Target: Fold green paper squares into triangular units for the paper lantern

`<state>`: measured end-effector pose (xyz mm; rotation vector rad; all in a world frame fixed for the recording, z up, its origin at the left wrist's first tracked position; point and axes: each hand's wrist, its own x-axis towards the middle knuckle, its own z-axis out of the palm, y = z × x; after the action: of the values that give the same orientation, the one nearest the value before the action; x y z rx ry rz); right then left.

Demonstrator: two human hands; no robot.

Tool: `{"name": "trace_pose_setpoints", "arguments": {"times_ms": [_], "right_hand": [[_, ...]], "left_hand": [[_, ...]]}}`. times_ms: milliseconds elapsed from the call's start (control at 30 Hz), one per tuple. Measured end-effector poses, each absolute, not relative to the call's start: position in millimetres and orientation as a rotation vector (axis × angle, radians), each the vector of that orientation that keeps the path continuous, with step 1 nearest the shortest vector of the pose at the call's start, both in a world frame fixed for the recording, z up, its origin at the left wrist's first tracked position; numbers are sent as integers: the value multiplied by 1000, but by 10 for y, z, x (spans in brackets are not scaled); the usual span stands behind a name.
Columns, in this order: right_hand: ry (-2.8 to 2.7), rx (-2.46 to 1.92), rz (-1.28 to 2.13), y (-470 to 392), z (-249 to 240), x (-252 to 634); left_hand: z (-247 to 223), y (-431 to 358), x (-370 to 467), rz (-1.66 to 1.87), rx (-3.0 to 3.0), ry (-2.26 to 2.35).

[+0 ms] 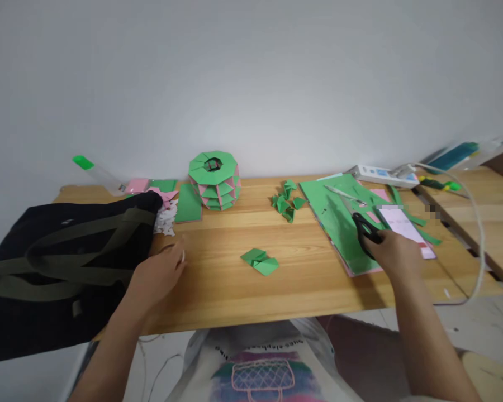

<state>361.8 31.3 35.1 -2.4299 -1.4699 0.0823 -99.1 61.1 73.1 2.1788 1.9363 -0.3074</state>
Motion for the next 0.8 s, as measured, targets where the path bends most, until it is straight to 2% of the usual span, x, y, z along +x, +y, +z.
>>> {"name": "trace_pose_setpoints", "arguments": {"times_ms": [67,200,233,267,333,433,500,667,800], "right_hand": [[-1401,-2457,91,378,337,3600],[-1376,-2323,119,378,412,3399],[-1364,-2268,124,347,438,3291],[-1357,-2209,149,306,462,3153],[-1367,-2068,289,204,491,2787],[-1384,-1802,611,63,498,2126],[-1032,-1396,1066,16,496,1739],[-885,-1270,1196,19,536,1301],[-881,-1268,1195,2,532,1353]], "left_hand": [[665,596,-1097,-147,2140,1967],[621,501,-1112,643,1976,1880],[618,469,-1049,728,1935,1851],[615,434,-959,784,1869,1762],[606,361,-718,1032,1281,1284],[574,250,-339,1088,1030,1034],[541,183,-163,1114,895,892],[456,73,-33,1131,986,860],[480,43,-34,1091,1592,1102]]}}
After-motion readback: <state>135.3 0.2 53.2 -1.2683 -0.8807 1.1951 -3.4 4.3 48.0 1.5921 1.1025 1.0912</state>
